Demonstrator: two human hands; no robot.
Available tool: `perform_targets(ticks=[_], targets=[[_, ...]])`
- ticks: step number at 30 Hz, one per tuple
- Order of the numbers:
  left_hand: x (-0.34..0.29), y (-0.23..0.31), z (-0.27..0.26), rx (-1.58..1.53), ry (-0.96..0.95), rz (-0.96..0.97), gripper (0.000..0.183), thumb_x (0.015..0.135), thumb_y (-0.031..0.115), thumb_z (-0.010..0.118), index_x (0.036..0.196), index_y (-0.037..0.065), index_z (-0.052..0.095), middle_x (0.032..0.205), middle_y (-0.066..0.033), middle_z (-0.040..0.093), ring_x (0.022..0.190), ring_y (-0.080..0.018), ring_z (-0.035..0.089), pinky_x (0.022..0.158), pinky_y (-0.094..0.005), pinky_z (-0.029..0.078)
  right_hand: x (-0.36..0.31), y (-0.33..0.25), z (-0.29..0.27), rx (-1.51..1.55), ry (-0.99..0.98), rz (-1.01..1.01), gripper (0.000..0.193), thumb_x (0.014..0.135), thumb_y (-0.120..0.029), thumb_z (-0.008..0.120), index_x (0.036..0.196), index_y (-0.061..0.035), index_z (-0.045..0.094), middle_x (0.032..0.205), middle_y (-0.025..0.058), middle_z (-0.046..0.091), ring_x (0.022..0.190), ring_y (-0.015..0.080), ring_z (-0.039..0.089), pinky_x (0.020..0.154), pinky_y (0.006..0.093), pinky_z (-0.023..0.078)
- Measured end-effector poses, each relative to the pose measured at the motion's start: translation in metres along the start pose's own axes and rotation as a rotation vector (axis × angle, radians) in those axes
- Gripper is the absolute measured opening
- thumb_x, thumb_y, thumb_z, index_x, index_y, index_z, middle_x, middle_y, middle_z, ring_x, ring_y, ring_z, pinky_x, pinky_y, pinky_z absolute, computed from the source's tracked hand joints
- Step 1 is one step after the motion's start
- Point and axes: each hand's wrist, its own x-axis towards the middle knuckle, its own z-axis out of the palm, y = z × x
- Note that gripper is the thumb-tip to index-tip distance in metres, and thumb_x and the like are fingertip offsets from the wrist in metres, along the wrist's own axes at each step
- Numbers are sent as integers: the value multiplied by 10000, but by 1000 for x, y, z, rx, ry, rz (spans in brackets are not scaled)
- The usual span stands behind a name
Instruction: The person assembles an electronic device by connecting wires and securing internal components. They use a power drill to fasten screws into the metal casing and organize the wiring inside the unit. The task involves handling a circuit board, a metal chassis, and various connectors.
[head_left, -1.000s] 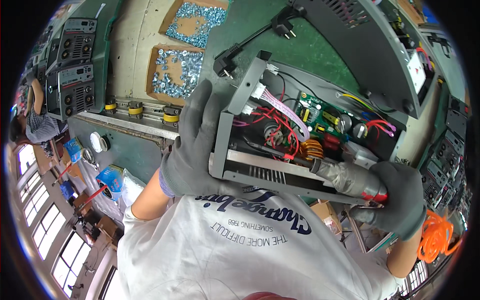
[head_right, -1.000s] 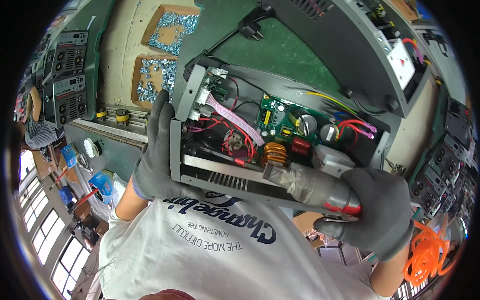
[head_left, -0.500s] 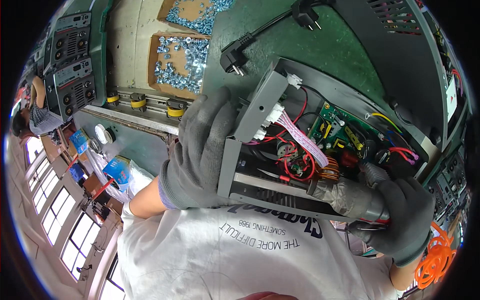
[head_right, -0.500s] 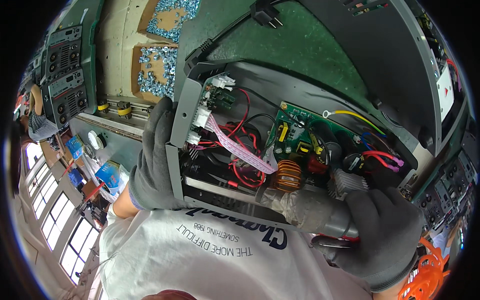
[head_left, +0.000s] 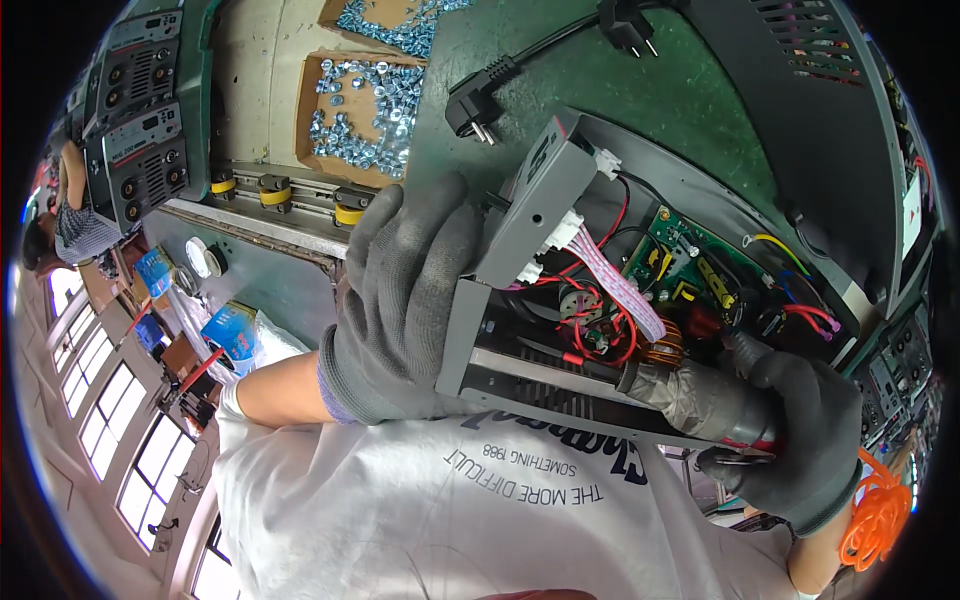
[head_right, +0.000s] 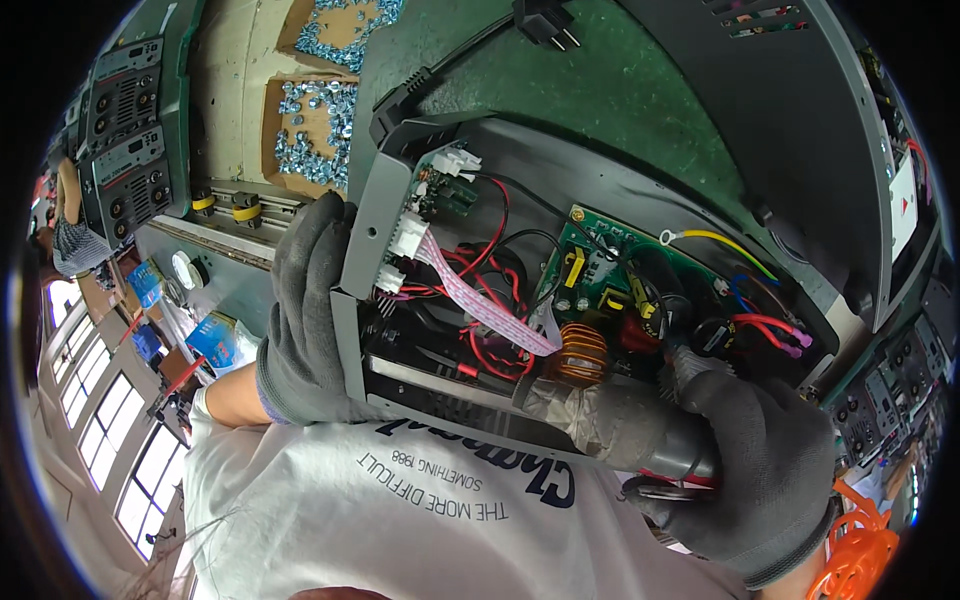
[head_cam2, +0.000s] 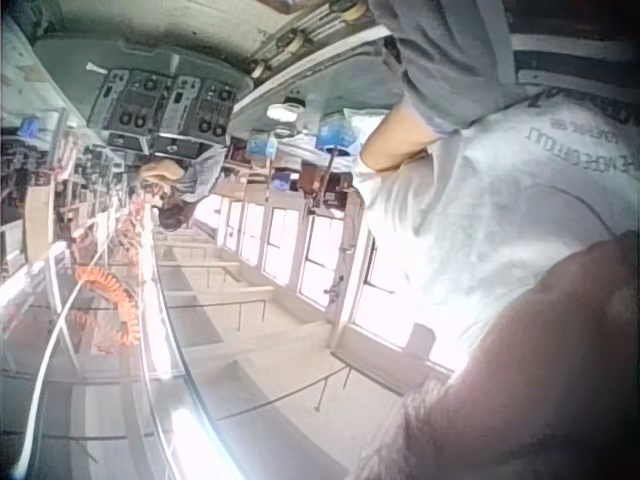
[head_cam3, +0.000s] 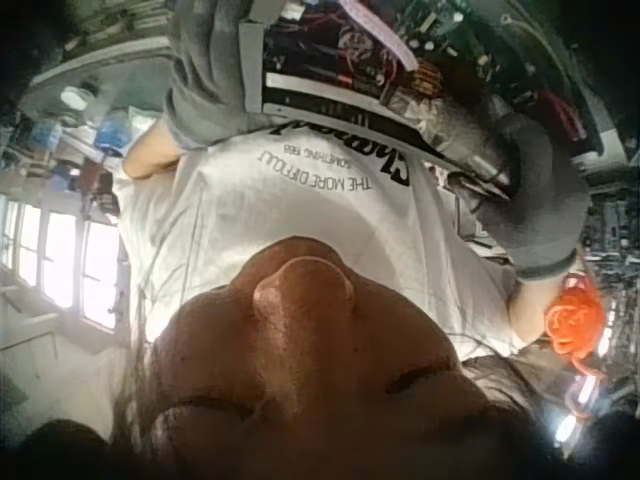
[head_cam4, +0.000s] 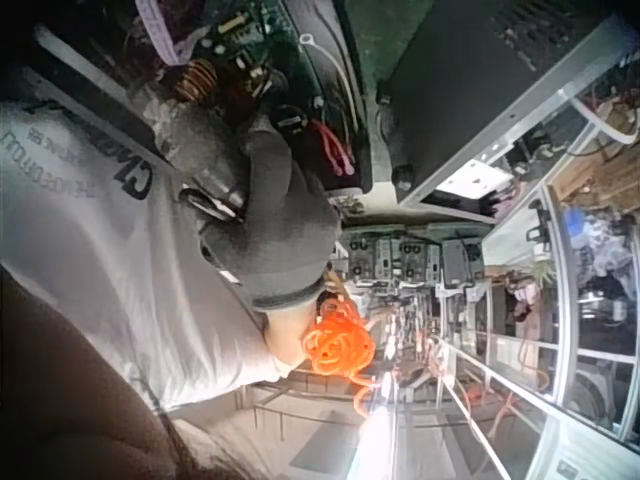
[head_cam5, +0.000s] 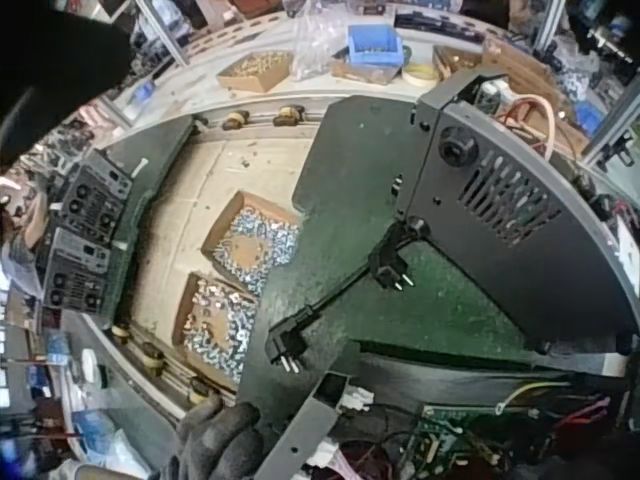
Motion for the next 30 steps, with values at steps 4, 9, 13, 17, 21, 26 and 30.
perform_targets(ticks=[4,9,13,17,21,26,30], targets=[[3,4,-6,-41,-27,-51,557,823,378,595,1148,-74,606,1277,-273,543,1213,-437,548,1022,-628,377,4,-2,-5,-12,-38,-13,655,502,-351,920,957,-45,563,931,161,702,766,378,680,668,419,544],[-1,-2,-3,-8,-9,-25,592,821,404,589,1176,-70,608,1274,-264,551,1203,-420,555,1044,-630,348,7,-2,-7,-5,-89,-13,630,503,-285,913,977,-37,582,937,148,707,778,366,691,671,413,551],[-3,0,-2,26,5,-30,603,824,413,577,1192,-64,603,1277,-258,558,1179,-400,568,1060,-623,333,9,-4,-2,-64,-57,-61,620,518,-256,901,1016,-40,602,929,137,710,764,352,692,669,415,551],[-1,0,-8,23,-48,-109,608,838,410,566,1219,-63,582,1288,-257,557,1158,-381,577,1092,-594,312,15,-11,-2,-29,-34,-25,590,520,-221,845,1040,-57,622,892,131,693,713,356,669,626,435,523],[-4,0,-8,38,-59,-111,627,852,411,558,1248,-75,553,1293,-258,552,1145,-370,581,1111,-574,299,9,-9,0,-99,-31,-63,603,503,-198,811,1065,-74,633,880,130,681,699,354,660,609,437,513],[-2,3,-12,11,-38,-130,564,834,401,595,1233,4,566,1308,-250,537,1143,-385,579,1119,-579,278,11,-11,7,-72,64,-72,617,486,-203,814,1070,-88,650,796,110,661,659,334,642,582,431,504],[-14,-3,-9,16,130,-10,296,788,398,681,1028,229,640,1338,-187,525,1227,-406,516,1127,-597,247,3,-9,-7,-215,27,-64,602,488,-213,812,1058,-84,670,734,100,640,645,322,636,561,432,496]])
